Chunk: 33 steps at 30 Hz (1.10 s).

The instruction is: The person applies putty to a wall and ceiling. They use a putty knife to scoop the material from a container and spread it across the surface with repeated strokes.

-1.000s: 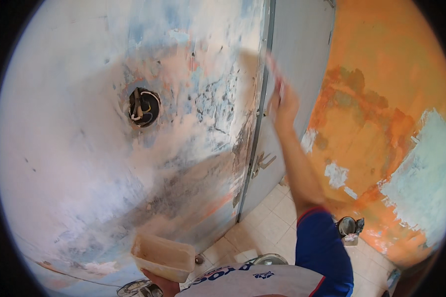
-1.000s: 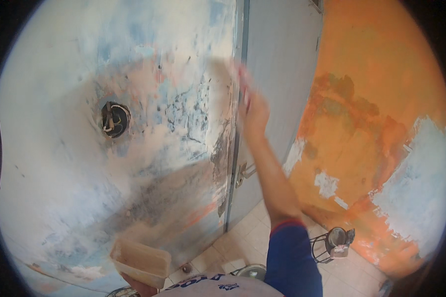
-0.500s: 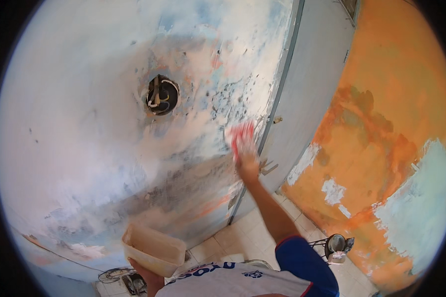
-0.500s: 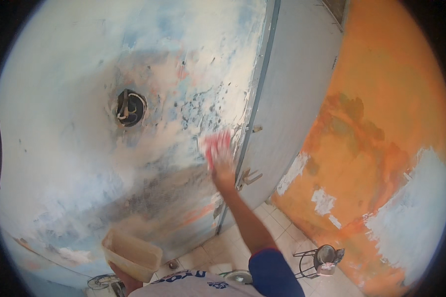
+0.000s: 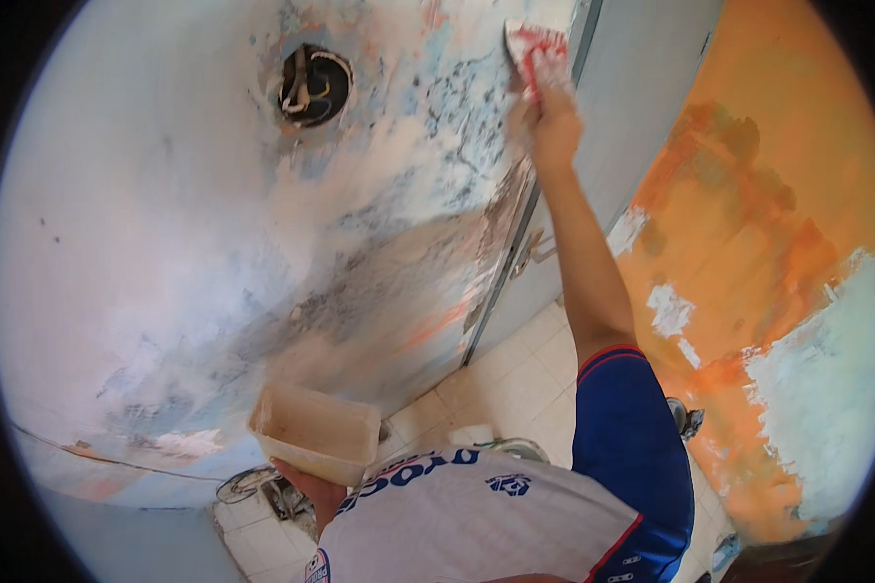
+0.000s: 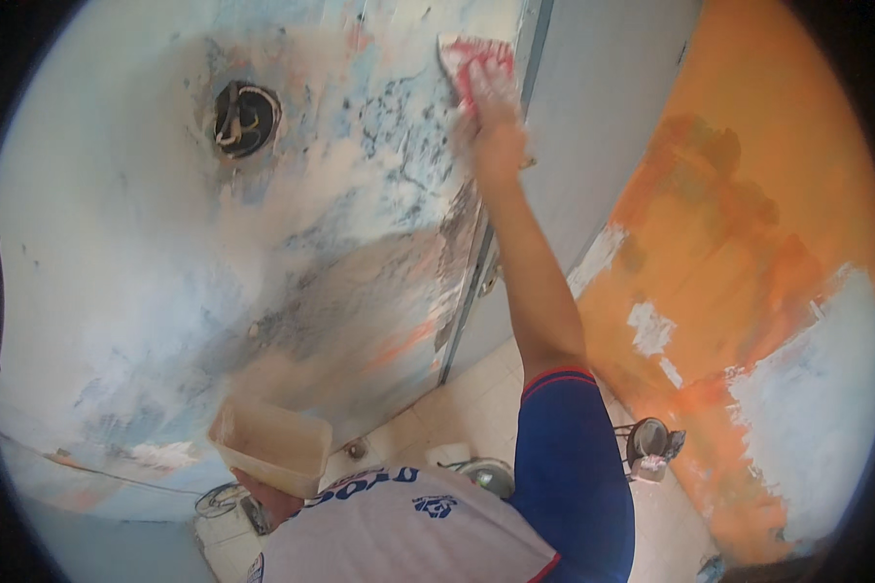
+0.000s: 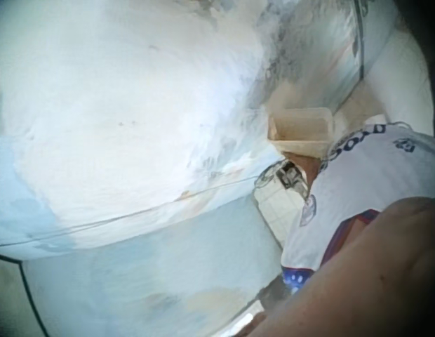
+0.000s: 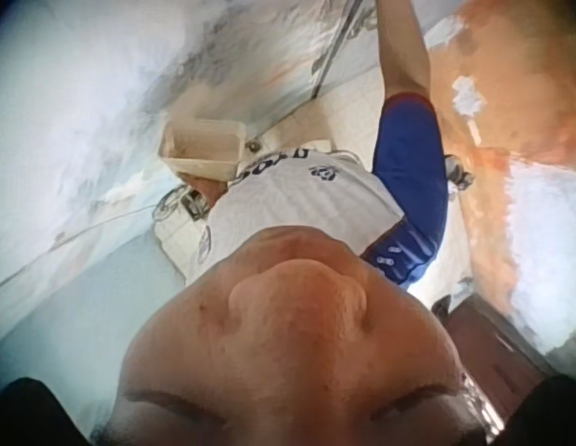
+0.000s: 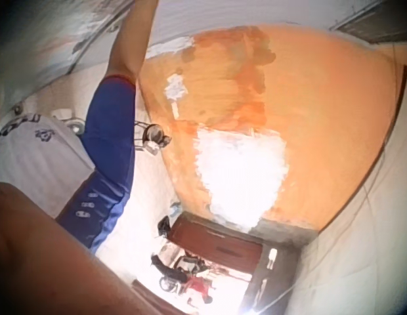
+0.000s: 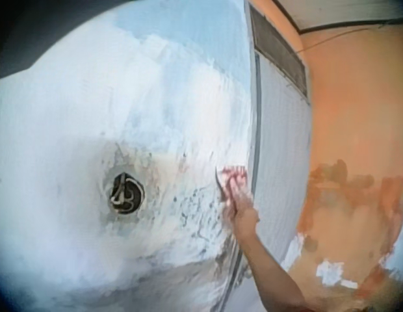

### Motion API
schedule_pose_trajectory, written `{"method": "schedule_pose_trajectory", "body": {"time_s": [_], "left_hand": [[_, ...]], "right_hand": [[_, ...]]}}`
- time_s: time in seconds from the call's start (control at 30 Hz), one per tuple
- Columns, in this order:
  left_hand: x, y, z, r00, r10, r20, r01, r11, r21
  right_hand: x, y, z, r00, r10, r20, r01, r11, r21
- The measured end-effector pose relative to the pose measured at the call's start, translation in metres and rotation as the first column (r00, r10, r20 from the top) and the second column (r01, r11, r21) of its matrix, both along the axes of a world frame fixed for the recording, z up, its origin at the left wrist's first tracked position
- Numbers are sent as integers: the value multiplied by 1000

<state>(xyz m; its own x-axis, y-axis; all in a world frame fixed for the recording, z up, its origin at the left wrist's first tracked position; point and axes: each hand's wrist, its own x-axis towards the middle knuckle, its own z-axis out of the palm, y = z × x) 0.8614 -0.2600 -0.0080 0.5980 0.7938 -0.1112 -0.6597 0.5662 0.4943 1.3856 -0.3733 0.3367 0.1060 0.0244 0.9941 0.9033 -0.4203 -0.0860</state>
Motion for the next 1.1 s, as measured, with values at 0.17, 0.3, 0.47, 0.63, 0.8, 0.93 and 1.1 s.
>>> {"method": "schedule_pose_trajectory", "body": {"time_s": [0.17,0.3,0.47,0.63,0.8,0.93,1.1], "left_hand": [[-8,4,-10,999,41,19,-40,997,-60],[-5,-6,14,985,125,-116,-128,992,-21],[6,-13,38,967,190,-169,-198,980,-31],[7,-15,32,988,120,-99,-118,993,29],[-4,-20,27,985,124,-122,-128,992,-24],[-39,-14,-16,982,38,-184,-64,989,-137],[-57,14,-29,965,79,-252,-129,973,-191]], "right_hand": [[-40,15,-258,986,-17,-168,-29,964,-265],[-112,-25,-371,837,46,-545,-272,900,-341],[-91,-36,-268,865,143,-481,-203,976,-74],[-19,-15,-63,990,111,-87,-97,984,148],[17,-13,-153,992,10,-124,-15,999,-35],[-46,-21,-351,879,33,-476,-141,971,-192],[-47,-78,-393,742,125,-659,-317,931,-180]]}}
